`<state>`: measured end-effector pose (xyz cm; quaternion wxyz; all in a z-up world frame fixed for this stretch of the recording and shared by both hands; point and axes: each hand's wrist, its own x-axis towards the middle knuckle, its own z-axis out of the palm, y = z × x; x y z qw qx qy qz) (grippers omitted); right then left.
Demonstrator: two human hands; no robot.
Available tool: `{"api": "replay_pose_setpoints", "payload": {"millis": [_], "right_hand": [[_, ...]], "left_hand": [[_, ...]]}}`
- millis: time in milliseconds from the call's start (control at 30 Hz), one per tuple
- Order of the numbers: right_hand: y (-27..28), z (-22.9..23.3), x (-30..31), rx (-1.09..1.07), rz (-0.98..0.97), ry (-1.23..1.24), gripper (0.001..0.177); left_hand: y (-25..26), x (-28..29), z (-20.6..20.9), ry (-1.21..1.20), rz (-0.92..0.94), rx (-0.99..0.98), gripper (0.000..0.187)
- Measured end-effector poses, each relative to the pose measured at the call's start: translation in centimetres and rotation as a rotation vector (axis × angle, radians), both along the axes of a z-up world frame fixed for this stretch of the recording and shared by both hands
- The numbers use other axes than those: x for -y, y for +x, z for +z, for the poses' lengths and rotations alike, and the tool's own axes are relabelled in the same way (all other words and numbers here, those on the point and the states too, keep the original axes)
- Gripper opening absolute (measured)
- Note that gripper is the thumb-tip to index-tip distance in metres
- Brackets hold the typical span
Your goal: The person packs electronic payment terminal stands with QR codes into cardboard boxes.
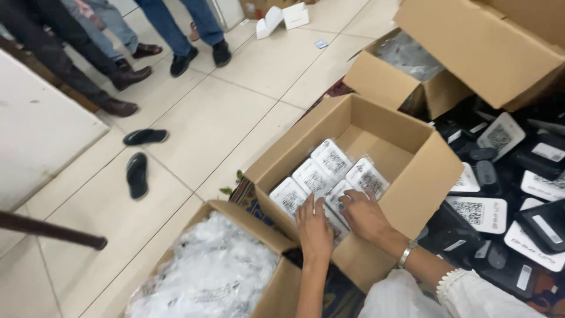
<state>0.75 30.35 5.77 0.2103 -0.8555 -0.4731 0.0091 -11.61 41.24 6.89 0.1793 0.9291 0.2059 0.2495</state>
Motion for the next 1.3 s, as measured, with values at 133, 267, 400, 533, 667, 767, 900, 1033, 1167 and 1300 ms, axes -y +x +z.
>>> {"api": "replay_pose_setpoints", "payload": {"millis": [133,267,400,533,667,767,900,1033,1167,1300], "right_hand": [[-7.8,3.4,-2.5,-0.047,0.123,0.16,0.035],[-15.3,5.4,-5.4,-0.195,0.302,0.259,0.031],[-20.7,2.4,-7.4,-0.207,0.521,0.249,0.037],[-22.7,1.1,-7.0,-0.144,0.617,0.032,0.037],[-22.4,0.5,-6.7,-0.108,0.665,-0.149,0.041],[-21.7,0.3,-5.9,-0.226,0.669,-0.035,0.056],[-19.8,1.4,-3.3,-0.595,0.435,0.337,0.088],[-15.4,3.1,4.6,-0.711,0.21,0.598,0.097],[-10.9,3.5,16.0,-0.714,-0.03,0.823,0.081],[-5.6,0.2,29.1,-0.749,-0.46,0.968,0.038]], "left_hand": [[-8.8,-2.0,0.7,0.029,0.131,0.045,0.052],[-15.6,-4.2,1.3,0.092,0.376,0.064,0.052],[-19.5,-5.3,3.0,0.107,0.66,-0.176,0.051],[-21.7,-7.1,-3.6,0.022,0.74,-0.411,0.047],[-22.4,-7.3,-6.2,-0.012,0.685,-0.221,0.018],[-21.9,-4.7,-1.1,0.05,0.637,-0.048,0.014],[-19.5,-0.2,4.9,0.085,0.457,0.224,0.014],[-13.6,6.8,9.0,0.041,0.206,0.336,0.018],[-6.6,16.3,11.4,-0.159,-0.23,0.374,0.022],[-1.1,25.6,13.3,-0.398,-0.64,0.342,0.033]]}}
